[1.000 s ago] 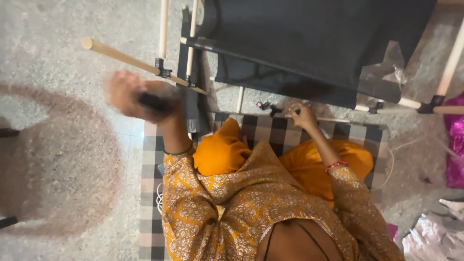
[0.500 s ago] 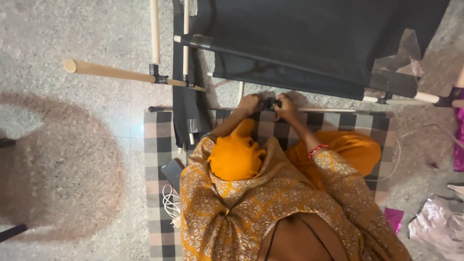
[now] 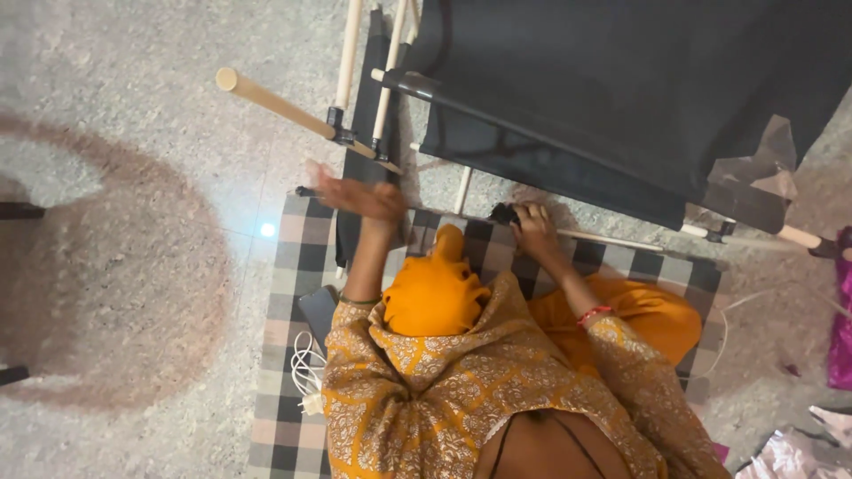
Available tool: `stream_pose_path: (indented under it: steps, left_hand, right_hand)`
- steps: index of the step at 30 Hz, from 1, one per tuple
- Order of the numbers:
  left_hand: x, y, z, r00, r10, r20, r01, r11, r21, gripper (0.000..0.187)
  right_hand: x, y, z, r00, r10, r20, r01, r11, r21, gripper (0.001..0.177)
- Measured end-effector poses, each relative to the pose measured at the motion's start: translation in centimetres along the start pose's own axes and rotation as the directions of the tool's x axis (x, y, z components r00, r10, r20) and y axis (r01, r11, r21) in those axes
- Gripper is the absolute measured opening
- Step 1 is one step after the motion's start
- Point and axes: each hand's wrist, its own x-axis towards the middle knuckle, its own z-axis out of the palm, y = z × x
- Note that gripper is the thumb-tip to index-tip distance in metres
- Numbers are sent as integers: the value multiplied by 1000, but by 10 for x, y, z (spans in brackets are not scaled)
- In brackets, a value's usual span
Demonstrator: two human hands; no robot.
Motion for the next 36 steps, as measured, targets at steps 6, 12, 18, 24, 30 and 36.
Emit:
stream_pose_path:
  steps: [6, 12, 18, 24, 30, 36]
  left_hand:
    - [70, -28, 3, 758, -328, 563, 638, 553, -536, 68]
    - [64, -30, 26, 855, -335, 397, 518, 485, -705, 43]
    - [43, -25, 49, 844, -463, 270, 498, 489, -717, 48]
    - [35, -26, 57, 849, -473, 236, 472, 478, -741, 48]
    - [53, -7, 45, 915, -337, 223, 396, 637, -662, 47]
    - [54, 11, 29, 953, -162, 258, 282, 788, -548, 44]
  right_hand:
    - [-8, -23, -20, 998, -62, 32, 57, 988, 145, 38]
    - [-15, -9, -15, 957, -18, 291, -8, 996, 89, 42]
    - [-21, 4, -2, 930, 5, 367, -20, 999, 36, 40]
    - [19, -56, -44, 950, -111, 292, 37, 968, 247, 25]
    - [146, -202, -132, 906, -296, -302, 422, 668, 613, 42]
    - [222, -333, -188, 931, -268, -248, 326, 299, 897, 30]
